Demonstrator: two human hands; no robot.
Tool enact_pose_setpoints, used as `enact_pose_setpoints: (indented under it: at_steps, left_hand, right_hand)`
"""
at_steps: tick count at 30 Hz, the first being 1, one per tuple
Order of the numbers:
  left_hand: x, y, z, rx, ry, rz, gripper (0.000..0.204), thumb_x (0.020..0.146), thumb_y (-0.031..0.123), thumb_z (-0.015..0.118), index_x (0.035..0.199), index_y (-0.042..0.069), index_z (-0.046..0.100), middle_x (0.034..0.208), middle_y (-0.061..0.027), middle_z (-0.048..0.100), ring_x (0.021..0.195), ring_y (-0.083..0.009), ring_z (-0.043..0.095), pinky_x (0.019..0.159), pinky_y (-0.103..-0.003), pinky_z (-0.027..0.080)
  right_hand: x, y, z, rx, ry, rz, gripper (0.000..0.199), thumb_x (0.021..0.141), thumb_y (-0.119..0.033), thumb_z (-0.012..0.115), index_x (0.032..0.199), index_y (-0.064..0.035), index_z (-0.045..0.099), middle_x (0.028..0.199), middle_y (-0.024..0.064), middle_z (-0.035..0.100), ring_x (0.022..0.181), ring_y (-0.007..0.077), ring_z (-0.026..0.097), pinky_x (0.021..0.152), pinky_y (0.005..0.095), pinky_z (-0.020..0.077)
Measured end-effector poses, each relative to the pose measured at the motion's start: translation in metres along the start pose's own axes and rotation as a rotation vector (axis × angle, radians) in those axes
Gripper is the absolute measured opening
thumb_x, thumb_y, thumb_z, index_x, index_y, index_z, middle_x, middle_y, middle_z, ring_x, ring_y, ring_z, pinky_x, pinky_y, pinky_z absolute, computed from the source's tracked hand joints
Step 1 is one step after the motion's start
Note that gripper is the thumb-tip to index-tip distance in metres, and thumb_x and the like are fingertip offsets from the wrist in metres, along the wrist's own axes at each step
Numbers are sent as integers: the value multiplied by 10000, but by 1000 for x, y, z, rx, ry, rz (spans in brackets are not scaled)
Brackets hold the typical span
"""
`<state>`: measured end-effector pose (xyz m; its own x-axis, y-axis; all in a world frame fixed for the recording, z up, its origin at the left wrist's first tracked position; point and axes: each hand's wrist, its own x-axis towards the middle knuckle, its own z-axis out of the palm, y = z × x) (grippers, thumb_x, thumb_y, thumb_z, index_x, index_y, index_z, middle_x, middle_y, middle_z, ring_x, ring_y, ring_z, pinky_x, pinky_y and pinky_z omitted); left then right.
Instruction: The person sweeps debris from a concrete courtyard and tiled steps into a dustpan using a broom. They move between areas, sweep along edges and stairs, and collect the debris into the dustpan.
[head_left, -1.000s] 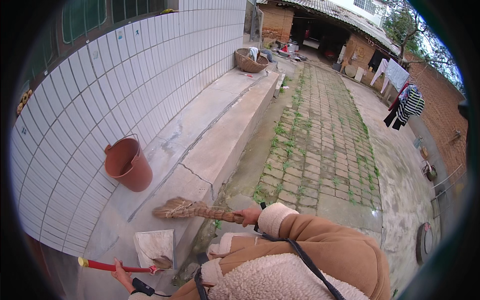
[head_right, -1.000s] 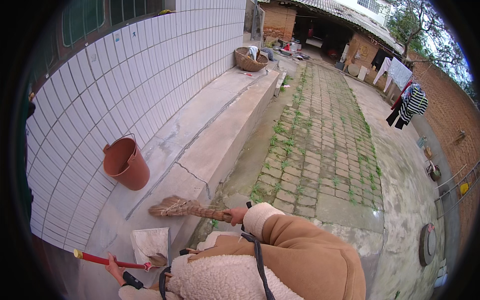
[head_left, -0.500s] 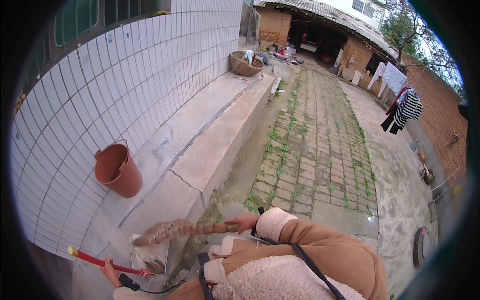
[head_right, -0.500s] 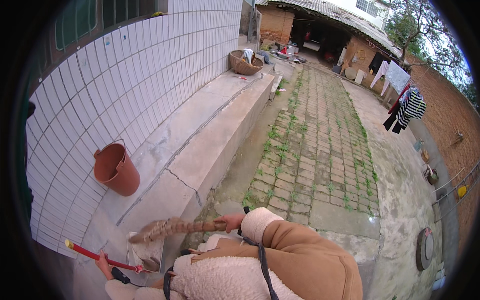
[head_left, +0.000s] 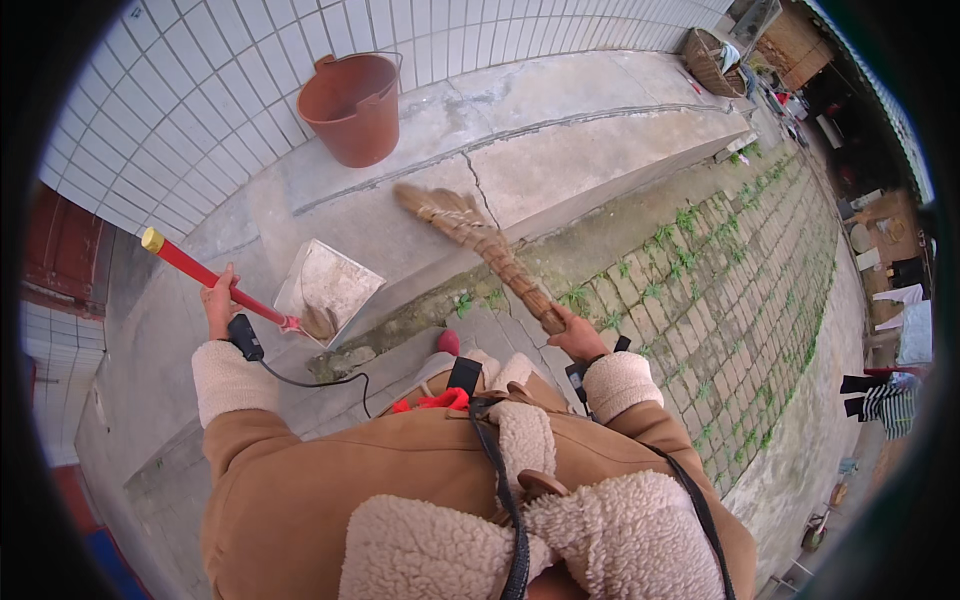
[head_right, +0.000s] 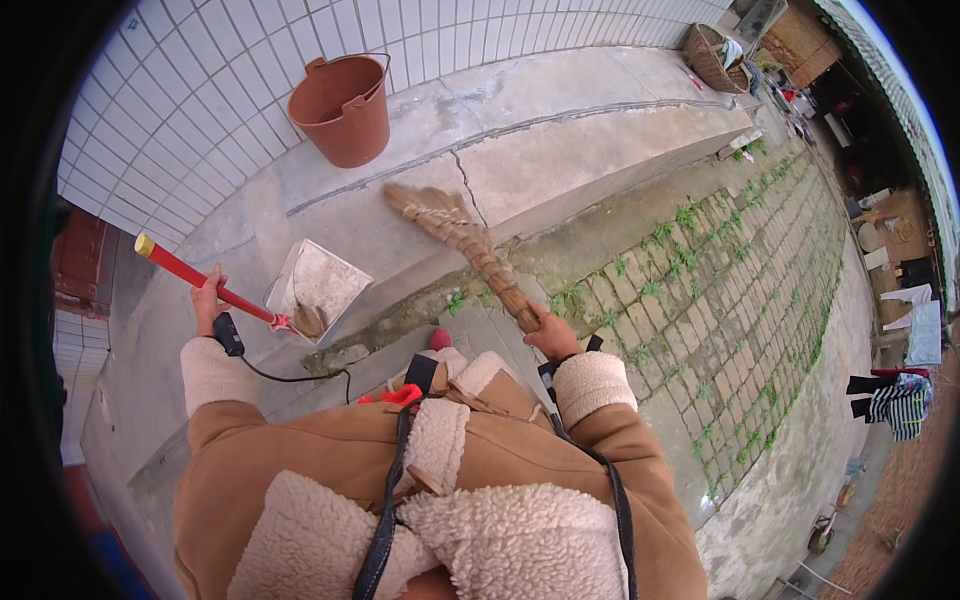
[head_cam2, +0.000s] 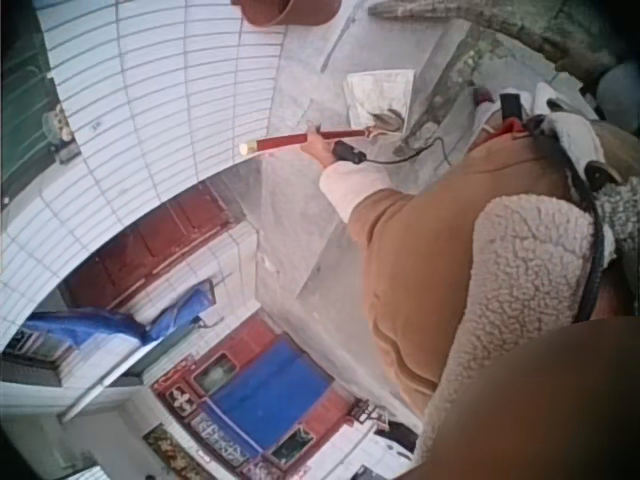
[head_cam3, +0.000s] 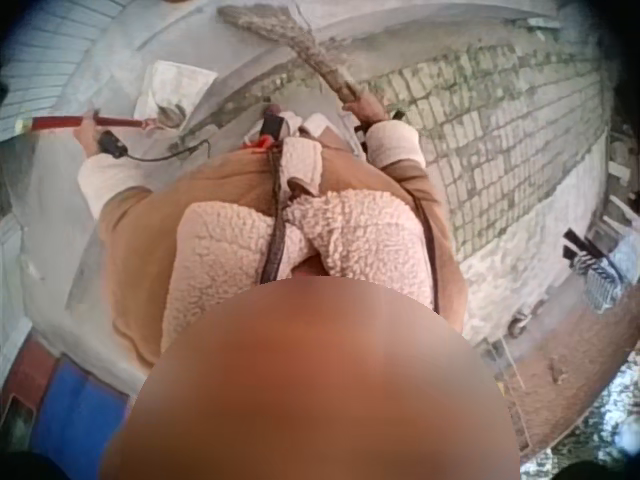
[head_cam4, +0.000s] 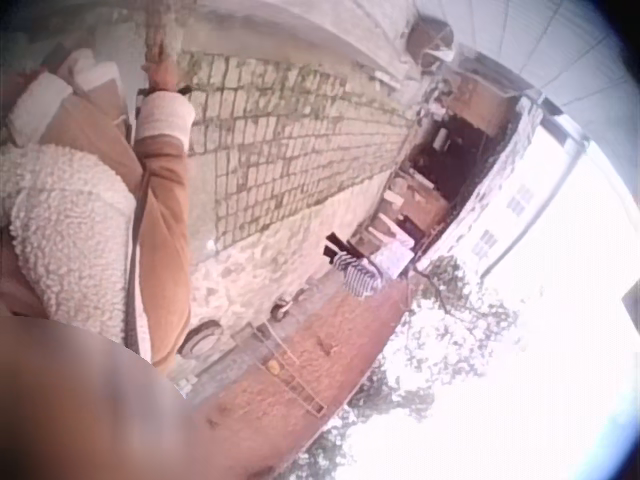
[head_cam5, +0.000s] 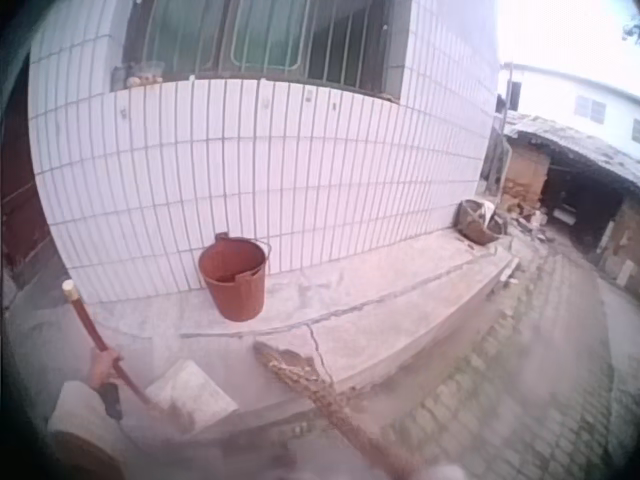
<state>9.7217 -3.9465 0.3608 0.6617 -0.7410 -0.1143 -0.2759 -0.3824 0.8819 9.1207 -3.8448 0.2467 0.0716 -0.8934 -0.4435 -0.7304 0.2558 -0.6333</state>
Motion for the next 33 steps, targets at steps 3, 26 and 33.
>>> enact_pose_setpoints:
  at_steps: [3,26,33]
  left_hand:
    - [-12,9,19,3,-44,-75,317,726,381,640,751,84,533,748,-32,581,657,-167,544,473,-329,461]
    - [-8,192,368,-131,-90,41,248,770,327,624,726,114,505,820,-51,580,823,-122,554,579,-279,447]
    - [-46,251,562,-102,-193,123,267,744,307,645,790,81,512,771,-42,566,746,-128,572,524,-284,482]
  right_hand:
    - [22,-3,-4,-123,-186,-49,690,625,-205,651,1257,-185,377,919,219,579,864,356,555,746,395,439]
    - [319,194,-313,261,231,96,716,601,-83,666,1260,-109,386,967,121,591,845,209,573,755,285,433]
    - [362,310,-365,242,275,103,701,604,-99,637,1258,-110,384,963,174,586,841,264,581,747,318,446]
